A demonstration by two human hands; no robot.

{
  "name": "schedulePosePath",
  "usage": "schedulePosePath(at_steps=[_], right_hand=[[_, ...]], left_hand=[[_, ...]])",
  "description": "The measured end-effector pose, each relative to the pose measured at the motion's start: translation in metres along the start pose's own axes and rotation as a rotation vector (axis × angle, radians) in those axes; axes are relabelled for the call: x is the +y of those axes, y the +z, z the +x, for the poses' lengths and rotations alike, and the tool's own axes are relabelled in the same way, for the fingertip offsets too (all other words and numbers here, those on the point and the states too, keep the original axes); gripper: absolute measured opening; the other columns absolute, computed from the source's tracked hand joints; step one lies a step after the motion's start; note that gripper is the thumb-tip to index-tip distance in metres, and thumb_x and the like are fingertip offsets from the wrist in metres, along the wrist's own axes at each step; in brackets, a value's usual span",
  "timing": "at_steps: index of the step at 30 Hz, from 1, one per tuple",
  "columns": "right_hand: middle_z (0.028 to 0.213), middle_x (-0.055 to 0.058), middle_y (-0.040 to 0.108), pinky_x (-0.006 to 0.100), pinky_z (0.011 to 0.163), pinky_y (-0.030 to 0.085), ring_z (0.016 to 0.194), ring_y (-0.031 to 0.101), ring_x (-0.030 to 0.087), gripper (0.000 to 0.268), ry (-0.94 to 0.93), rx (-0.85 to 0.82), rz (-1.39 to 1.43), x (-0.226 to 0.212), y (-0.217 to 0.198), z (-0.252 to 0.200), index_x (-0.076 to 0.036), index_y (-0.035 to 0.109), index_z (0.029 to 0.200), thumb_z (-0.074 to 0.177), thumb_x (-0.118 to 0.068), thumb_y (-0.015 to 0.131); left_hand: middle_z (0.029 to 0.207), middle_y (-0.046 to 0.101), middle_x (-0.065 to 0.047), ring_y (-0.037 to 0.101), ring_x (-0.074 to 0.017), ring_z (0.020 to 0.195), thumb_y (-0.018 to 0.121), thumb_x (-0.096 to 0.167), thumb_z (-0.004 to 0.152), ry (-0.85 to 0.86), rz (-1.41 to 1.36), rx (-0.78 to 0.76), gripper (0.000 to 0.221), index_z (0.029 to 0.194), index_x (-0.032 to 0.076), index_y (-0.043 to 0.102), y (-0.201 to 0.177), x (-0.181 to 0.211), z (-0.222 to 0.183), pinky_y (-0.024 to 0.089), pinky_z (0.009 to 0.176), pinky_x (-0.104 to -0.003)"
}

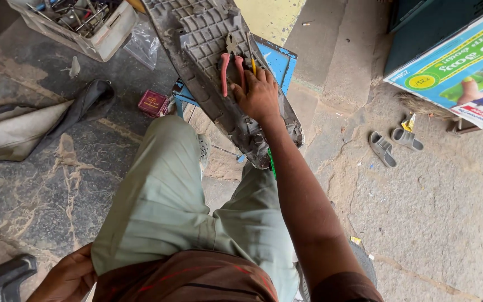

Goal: Removing staples and cover from a motorcycle seat using tools.

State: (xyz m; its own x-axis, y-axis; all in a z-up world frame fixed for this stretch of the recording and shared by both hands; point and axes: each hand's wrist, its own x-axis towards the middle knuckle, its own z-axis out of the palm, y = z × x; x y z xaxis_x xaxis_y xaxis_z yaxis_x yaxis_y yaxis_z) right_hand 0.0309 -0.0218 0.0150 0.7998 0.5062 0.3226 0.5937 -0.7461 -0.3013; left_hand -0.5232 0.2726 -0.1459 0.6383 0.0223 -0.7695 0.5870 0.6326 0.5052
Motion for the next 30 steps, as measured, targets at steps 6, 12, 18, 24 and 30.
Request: schedulePosePath(at_steps=[6, 12, 18, 24, 30], right_hand=[[0.136, 0.018, 0.057, 0.054, 0.109, 0.036, 0.13, 0.047, 0.04, 0.062, 0.026, -0.002, 0.015, -0.004, 0.001, 0.002, -0.005, 0.065, 0.135, 0.092, -0.049, 0.068], [0.137, 0.02, 0.056, 0.054, 0.11, 0.036, 0.132, 0.046, 0.041, 0.063, 0.026, 0.068, 0.018, 0.008, 0.015, 0.003, -0.007, 0.065, 0.133, 0.088, -0.052, 0.069], [0.123, 0.027, 0.058, 0.055, 0.095, 0.045, 0.115, 0.054, 0.047, 0.057, -0.105, 0.079, 0.015, 0.027, 0.029, 0.004, -0.004, 0.067, 0.129, 0.094, -0.049, 0.07], [0.126, 0.029, 0.058, 0.056, 0.095, 0.047, 0.113, 0.056, 0.049, 0.056, -0.283, 0.105, 0.108, 0.075, 0.059, 0.014, 0.003, 0.061, 0.131, 0.105, -0.046, 0.071], [0.132, 0.029, 0.056, 0.062, 0.096, 0.044, 0.121, 0.05, 0.052, 0.05, -0.191, 0.001, -0.009, 0.06, 0.036, 0.018, -0.006, 0.066, 0.131, 0.106, -0.049, 0.068]], left_hand=[[0.124, 0.07, -0.018, 0.07, -0.0247, 0.102, 0.051, 0.013, 0.097, -0.044, -0.171, -0.014, 0.056, 0.151, -0.001, 0.047, 0.04, 0.026, -0.002, 0.055, 0.087, -0.041], [0.138, 0.065, -0.021, 0.068, -0.0324, 0.117, 0.052, 0.01, 0.09, -0.261, -0.046, 0.039, 0.059, 0.148, 0.001, 0.044, -0.004, 0.033, 0.012, 0.054, 0.098, -0.051], [0.149, 0.044, -0.035, 0.052, -0.0389, 0.126, 0.07, 0.014, 0.093, -0.189, 0.121, -0.176, 0.08, 0.163, 0.005, 0.033, -0.042, 0.035, 0.008, 0.04, 0.111, -0.053], [0.168, 0.022, -0.011, 0.024, -0.0259, 0.154, 0.08, 0.048, 0.075, 0.098, 0.908, 0.037, 0.114, 0.163, 0.016, 0.016, 0.124, 0.077, -0.077, 0.027, 0.12, -0.042], [0.158, 0.04, -0.016, 0.052, -0.0293, 0.137, 0.083, 0.035, 0.077, 0.15, 1.24, 0.057, 0.114, 0.165, 0.022, 0.011, 0.16, 0.11, -0.116, 0.047, 0.11, -0.038]])
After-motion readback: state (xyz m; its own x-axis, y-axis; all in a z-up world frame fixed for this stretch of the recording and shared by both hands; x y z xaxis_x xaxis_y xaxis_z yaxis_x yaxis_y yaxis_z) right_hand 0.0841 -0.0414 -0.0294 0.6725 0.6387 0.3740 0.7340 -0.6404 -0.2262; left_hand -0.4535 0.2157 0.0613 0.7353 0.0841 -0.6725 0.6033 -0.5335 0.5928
